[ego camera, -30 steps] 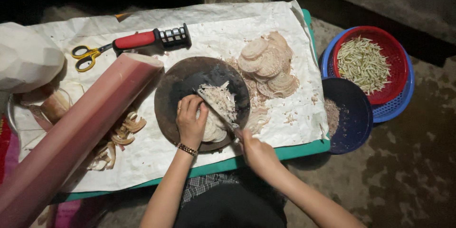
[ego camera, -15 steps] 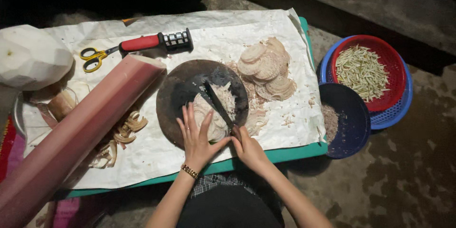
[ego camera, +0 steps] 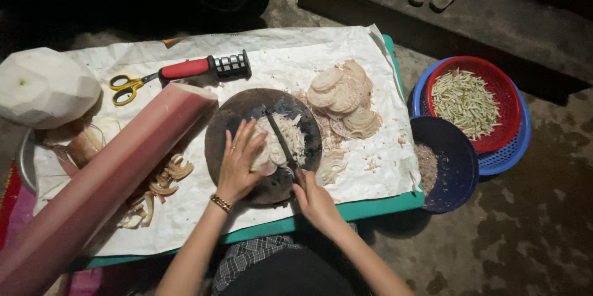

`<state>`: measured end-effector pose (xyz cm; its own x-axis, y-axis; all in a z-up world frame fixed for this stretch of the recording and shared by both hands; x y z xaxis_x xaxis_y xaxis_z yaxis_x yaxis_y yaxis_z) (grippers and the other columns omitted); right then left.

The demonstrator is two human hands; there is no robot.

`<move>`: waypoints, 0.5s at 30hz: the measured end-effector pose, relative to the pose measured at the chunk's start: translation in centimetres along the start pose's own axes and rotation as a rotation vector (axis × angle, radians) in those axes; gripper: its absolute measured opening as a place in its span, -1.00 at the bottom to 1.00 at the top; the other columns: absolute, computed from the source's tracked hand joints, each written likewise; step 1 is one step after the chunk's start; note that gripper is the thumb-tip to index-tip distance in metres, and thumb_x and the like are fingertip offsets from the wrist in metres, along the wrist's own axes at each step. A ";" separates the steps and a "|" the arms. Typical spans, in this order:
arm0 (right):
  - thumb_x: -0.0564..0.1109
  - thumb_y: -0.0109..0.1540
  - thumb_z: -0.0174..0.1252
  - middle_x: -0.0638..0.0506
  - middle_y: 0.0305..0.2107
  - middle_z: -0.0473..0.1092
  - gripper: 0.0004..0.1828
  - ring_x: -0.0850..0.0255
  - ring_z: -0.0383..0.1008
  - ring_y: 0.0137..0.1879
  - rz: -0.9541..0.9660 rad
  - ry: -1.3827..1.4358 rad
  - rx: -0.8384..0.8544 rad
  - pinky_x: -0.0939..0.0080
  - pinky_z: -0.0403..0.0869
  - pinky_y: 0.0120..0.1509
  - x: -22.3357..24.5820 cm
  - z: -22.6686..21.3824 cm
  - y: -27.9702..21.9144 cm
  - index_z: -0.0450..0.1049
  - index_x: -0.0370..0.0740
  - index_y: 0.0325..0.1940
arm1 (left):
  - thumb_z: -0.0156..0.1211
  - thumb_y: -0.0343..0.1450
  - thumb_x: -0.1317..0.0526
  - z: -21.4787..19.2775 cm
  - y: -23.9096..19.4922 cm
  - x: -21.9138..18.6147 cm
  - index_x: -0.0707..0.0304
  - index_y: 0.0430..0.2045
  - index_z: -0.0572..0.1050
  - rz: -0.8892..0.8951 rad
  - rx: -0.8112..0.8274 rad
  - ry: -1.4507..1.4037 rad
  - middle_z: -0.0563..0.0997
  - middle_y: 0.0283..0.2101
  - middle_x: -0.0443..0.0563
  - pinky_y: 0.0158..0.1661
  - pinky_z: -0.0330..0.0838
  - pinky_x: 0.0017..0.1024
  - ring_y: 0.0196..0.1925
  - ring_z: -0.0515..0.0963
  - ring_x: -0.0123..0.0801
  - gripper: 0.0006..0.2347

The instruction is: The person slices a long pink vegetable into thin rounds using a knife on a wooden cutting board. They then chop the slices into smaller pieces. The sliced vegetable is placed into a nearby basket.

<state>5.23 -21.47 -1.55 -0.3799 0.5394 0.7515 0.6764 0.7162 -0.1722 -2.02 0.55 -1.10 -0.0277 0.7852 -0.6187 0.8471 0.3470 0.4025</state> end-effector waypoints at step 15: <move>-0.04 0.33 0.02 -0.34 -0.52 0.47 -0.67 -0.32 0.52 -0.47 0.015 -0.439 -0.049 -0.25 0.48 -0.44 2.2 -1.3 -3.4 0.22 -0.26 0.08 | 0.20 0.43 0.29 3.3 1.1 -0.4 0.29 -0.07 0.52 -0.121 -0.194 0.043 0.50 0.12 0.13 0.36 0.20 0.00 0.26 0.45 -0.03 -0.79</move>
<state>2.90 -23.22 1.51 -0.5944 0.6944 0.4056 0.7091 0.6905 -0.1428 0.71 -1.08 -2.66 -0.1494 0.7515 -0.6426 0.7184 0.5291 0.4517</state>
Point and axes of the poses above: each hand's wrist, its own y-axis towards the middle knuckle, its own z-axis out of the palm, x = y × z, the point moved 1 cm from there along y, towards the middle knuckle
